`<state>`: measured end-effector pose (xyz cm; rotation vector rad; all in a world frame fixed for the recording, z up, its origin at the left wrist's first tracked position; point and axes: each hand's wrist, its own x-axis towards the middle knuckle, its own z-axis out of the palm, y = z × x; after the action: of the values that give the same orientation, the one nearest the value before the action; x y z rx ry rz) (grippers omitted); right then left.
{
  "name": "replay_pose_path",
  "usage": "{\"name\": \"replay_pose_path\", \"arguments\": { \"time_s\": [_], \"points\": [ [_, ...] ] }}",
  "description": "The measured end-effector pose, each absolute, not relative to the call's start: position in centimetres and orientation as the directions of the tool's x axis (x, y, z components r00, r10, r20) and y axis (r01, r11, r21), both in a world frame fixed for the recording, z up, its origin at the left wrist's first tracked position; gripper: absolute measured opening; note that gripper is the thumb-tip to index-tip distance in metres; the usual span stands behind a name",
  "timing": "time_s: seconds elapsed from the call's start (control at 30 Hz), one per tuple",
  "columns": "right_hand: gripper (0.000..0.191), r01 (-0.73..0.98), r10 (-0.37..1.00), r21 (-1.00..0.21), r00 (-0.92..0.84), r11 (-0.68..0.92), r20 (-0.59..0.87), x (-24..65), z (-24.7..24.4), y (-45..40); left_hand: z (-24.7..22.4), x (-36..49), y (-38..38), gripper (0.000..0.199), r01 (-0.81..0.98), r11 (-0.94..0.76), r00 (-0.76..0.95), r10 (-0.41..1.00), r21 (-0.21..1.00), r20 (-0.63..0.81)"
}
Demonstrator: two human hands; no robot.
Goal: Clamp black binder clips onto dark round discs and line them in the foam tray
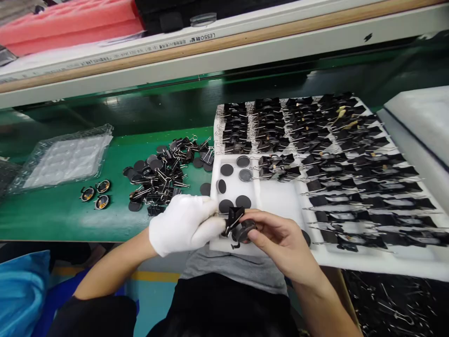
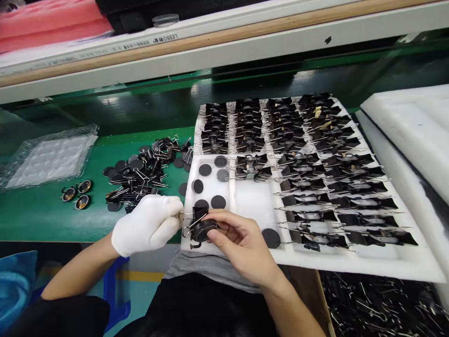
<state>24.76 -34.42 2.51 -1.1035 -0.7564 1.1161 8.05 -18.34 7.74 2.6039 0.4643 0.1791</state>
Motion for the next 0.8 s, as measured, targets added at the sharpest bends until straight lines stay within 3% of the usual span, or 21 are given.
{"name": "replay_pose_path", "arguments": {
  "time_s": [0.17, 0.47, 0.63, 0.8],
  "points": [
    [0.018, -0.246, 0.961, -0.969, 0.273, 0.023, -0.046, 25.2, 2.7, -34.8, 7.6, 8.5, -18.7, 0.05, 0.353, -0.755, 0.918, 0.394, 0.553, -0.048],
    [0.016, -0.058, 0.941, -0.998, 0.338, 0.038, 0.016, 25.9, 3.5, -35.1, 7.6, 8.6, -18.5, 0.033, 0.393, -0.66, 0.897, 0.428, 0.64, -0.11],
    [0.02, -0.009, 0.892, -0.997, 0.446, -0.074, -0.071, 26.9, 3.7, -35.0, 8.0, 7.9, -17.8, 0.034, 0.359, -0.602, 0.917, 0.37, 0.714, -0.149],
    [0.022, 0.072, 0.906, -0.992, 0.418, -0.102, -0.062, 27.2, 3.7, -35.0, 7.9, 7.7, -17.9, 0.04, 0.285, -0.631, 0.947, 0.3, 0.721, -0.112]
  ]
}}
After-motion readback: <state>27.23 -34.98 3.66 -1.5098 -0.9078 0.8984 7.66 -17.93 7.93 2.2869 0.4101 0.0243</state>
